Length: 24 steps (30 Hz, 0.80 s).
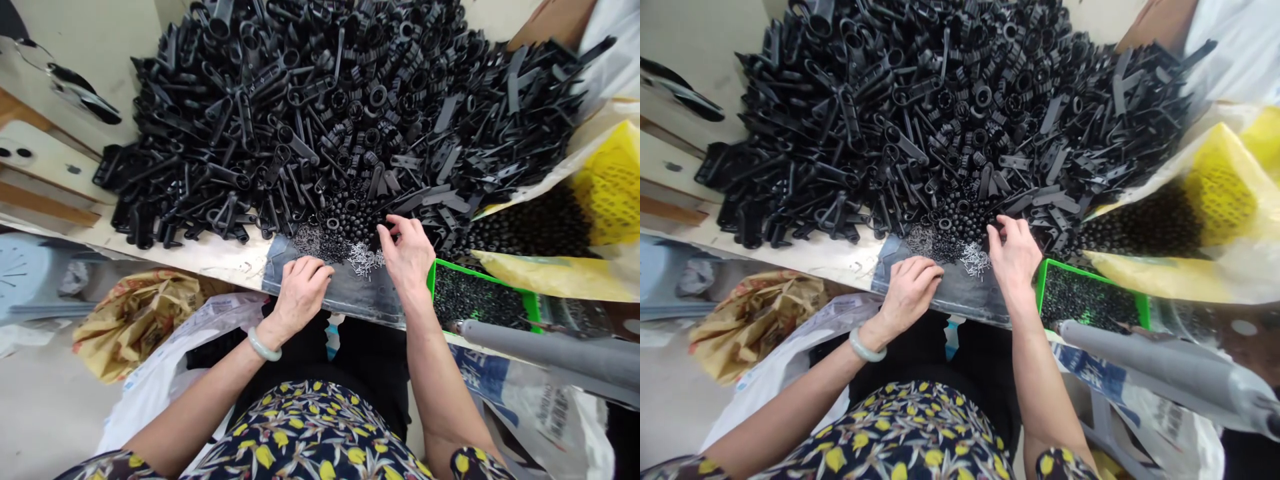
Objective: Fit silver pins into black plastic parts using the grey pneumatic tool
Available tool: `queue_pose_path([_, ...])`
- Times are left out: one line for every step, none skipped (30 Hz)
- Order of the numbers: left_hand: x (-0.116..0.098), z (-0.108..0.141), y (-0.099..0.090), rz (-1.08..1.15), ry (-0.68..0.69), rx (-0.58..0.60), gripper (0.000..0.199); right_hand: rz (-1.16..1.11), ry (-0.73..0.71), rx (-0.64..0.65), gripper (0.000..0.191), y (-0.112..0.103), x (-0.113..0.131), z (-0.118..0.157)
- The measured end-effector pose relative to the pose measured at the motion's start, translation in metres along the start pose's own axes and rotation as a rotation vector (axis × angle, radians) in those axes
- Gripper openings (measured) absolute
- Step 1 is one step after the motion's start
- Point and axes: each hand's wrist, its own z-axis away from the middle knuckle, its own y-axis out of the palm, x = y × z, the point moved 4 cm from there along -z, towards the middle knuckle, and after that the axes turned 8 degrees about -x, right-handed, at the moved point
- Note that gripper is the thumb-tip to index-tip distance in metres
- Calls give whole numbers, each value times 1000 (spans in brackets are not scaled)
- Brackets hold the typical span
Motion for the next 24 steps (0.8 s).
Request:
queue_pose_path([3, 0, 0, 10, 1, -13, 16, 48, -3, -7, 29, 3, 3, -3])
queue_pose_path([6, 0, 0, 22, 10, -26, 16, 102, -6, -6, 29, 6, 5, -6])
queue_pose_path([7, 1, 0, 34, 26, -39, 17, 153, -11, 2, 28, 10, 8, -8])
queue_pose_path([7, 2, 0, 48, 46, -52, 18, 196, -19, 11, 27, 14, 10, -9])
queue_pose_path([7, 4, 0, 65, 64, -66, 20, 228, -27, 18, 25, 18, 11, -10])
queue_pose_path([5, 6, 0, 85, 79, -77, 24, 245, -33, 21, 23, 21, 12, -11])
queue_pose_path([2, 8, 1, 106, 87, -84, 29, 251, -36, 22, 22, 23, 12, -12])
queue_pose_path([-1, 10, 3, 125, 87, -85, 32, 246, -35, 22, 21, 24, 12, -13])
queue_pose_path([-5, 11, 5, 142, 82, -83, 35, 231, -35, 21, 20, 25, 11, -13])
queue_pose_path([-8, 12, 7, 155, 72, -82, 34, 201, -38, 16, 20, 23, 10, -14])
queue_pose_path([-11, 13, 9, 164, 57, -87, 30, 150, -50, 9, 19, 20, 9, -13])
queue_pose_path([-14, 13, 10, 170, 40, -99, 25, 70, -69, 3, 19, 15, 10, -11])
queue_pose_path([-16, 13, 12, 173, 22, -118, 20, -35, -89, 2, 20, 9, 11, -7])
queue_pose_path([-17, 12, 13, 175, 8, -138, 16, -156, -103, 16, 20, 2, 12, 0])
queue_pose_path([-18, 12, 14, 175, -2, -157, 13, -280, -105, 49, 21, -5, 14, 8])
queue_pose_path([-18, 12, 15, 175, -7, -169, 12, -399, -96, 102, 22, -11, 15, 18])
queue_pose_path([-18, 12, 16, 175, -8, -173, 11, -494, -78, 174, 22, -16, 16, 30])
queue_pose_path([-18, 13, 17, 173, -8, -169, 11, -569, -62, 252, 21, -19, 18, 43])
queue_pose_path([-18, 13, 18, 170, -10, -162, 11, -621, -55, 327, 21, -21, 19, 55])
queue_pose_path([-17, 13, 18, 166, -12, -152, 12, -647, -52, 391, 21, -21, 20, 67])
queue_pose_path([-17, 14, 19, 162, -15, -141, 12, -659, -47, 439, 22, -21, 21, 78])
queue_pose_path([-16, 14, 19, 160, -18, -133, 13, -661, -33, 465, 23, -19, 21, 86])
queue_pose_path([-16, 15, 19, 160, -21, -129, 14, -654, -12, 472, 25, -17, 21, 92])
queue_pose_path([-16, 15, 19, 161, -21, -127, 14, -640, 3, 469, 26, -16, 22, 95])
